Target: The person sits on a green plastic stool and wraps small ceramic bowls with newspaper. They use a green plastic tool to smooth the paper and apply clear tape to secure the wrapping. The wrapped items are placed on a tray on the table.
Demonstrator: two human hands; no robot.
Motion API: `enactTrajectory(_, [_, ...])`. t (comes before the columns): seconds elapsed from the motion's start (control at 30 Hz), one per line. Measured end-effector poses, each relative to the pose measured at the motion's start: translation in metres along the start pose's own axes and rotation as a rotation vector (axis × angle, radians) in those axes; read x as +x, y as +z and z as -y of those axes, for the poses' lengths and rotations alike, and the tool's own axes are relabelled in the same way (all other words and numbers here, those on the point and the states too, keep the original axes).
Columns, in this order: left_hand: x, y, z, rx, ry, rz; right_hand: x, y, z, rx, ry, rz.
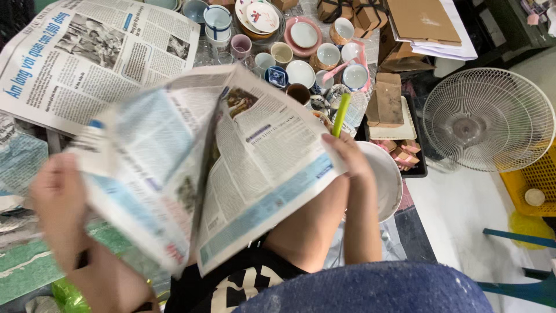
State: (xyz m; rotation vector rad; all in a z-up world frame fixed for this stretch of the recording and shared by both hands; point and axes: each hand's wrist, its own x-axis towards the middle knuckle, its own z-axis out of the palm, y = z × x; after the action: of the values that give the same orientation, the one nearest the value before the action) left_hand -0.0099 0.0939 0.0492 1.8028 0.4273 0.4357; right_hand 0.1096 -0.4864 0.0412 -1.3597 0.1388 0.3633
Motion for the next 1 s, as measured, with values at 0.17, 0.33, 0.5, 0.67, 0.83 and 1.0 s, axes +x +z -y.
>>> enactTrajectory(0.17, [0.044, -0.042, -0.019, 0.301, -0.055, 0.059, 0.038, -0.018, 0.033, -0.830, -0.098, 0.001])
enactTrajectory(0.33, [0.091, -0.030, -0.026, 0.557, 0.107, 0.219, 0.101, 0.019, 0.031, -1.324, -0.588, -0.531])
enactTrajectory(0.5, [0.080, 0.004, -0.040, 1.196, 0.165, 0.125, 0.097, 0.105, -0.047, -1.812, -0.861, -0.372])
enactTrajectory(0.67, [0.036, 0.030, -0.032, 1.544, 0.605, -0.181, 0.032, 0.132, -0.112, -1.315, -0.774, 0.386])
enactTrajectory(0.83, [-0.035, 0.117, -0.006, 1.239, 0.701, 0.377, -0.004, 0.097, -0.109, -1.317, -0.623, 0.151])
enactTrajectory(1.0, [-0.068, 0.173, 0.026, 1.136, 0.810, 0.652, -0.063, 0.078, -0.151, -1.227, -0.442, -0.455])
